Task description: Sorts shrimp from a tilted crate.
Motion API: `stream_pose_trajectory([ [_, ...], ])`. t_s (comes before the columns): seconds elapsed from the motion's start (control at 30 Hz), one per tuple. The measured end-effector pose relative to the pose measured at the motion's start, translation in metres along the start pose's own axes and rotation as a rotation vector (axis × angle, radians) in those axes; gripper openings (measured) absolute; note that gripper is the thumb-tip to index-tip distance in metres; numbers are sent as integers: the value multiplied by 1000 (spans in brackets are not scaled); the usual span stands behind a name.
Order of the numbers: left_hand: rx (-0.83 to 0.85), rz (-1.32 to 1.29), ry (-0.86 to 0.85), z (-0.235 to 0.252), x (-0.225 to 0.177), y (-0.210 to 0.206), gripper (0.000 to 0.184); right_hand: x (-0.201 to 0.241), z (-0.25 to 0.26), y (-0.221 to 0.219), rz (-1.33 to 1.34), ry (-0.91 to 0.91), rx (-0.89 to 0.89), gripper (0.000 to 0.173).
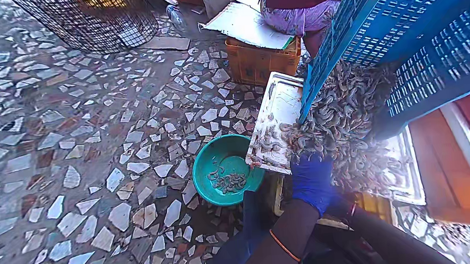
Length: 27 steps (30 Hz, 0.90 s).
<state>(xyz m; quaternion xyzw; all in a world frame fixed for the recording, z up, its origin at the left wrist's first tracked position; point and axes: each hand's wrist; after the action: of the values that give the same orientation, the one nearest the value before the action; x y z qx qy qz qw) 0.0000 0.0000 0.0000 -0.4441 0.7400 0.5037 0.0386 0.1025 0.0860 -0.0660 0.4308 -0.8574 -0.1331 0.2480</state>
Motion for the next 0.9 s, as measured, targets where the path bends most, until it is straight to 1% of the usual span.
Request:
stream_pose_trajectory([
  [0.03,100,41,-17,0,-1,-2,73,-23,-2,-2,-96,44,-53,42],
  [0.07,166,81,-59,1,-1,-6,70,-43,-12,0,-135,66,-99,39],
  [0.1,200,110,-122,1,-2,-11,73,-58,-28,5,-146,62,-129,38],
  [0.13,203,126,-190,1,-5,-16,79,-69,-47,9,-100,37,-166,38],
  [0.2,161,132,-311,0,-18,-27,87,-87,-76,15,94,-11,-269,37],
  [0.27,99,92,-390,-2,-32,-39,83,-98,-90,13,271,35,-366,35],
  [0.3,79,80,-399,-3,-38,-42,79,-101,-93,10,382,56,-406,33],
  [0.4,-3,23,-346,-4,-50,-48,64,-89,-97,2,810,101,-549,22],
  [0.47,-39,-2,-308,-2,-52,-55,66,-92,-88,-7,978,144,-584,22],
  [0.5,-31,6,-281,0,-52,-58,66,-92,-84,-11,1031,157,-583,21],
  [0.53,-16,20,-259,4,-52,-61,65,-89,-82,-14,1046,152,-580,22],
  [0.57,-5,40,-240,7,-52,-64,63,-87,-81,-15,985,116,-569,25],
  [0.63,-3,119,-196,14,-51,-67,62,-85,-80,-11,721,33,-533,31],
  [0.67,6,179,-166,15,-52,-68,61,-89,-78,-9,575,12,-486,34],
  [0.7,7,241,-145,17,-54,-69,59,-93,-75,-6,464,7,-432,36],
  [0.73,-3,294,-142,19,-55,-71,58,-94,-75,-1,411,5,-395,36],
  [0.83,-100,373,-180,22,-55,-76,55,-91,-84,14,435,-42,-331,39],
  [0.9,-61,374,-148,25,-52,-70,54,-89,-81,19,559,-62,-370,38],
])
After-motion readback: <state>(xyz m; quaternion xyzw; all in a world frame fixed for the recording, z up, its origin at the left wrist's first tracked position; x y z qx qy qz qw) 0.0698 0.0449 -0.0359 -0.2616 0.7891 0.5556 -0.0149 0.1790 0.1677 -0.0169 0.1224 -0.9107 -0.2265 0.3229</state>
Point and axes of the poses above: each hand's wrist, its own z-axis towards the middle knuckle, its own y-axis out of the back of the hand, x = y × z, and after that the axes turned 9 degrees about x, right-handed
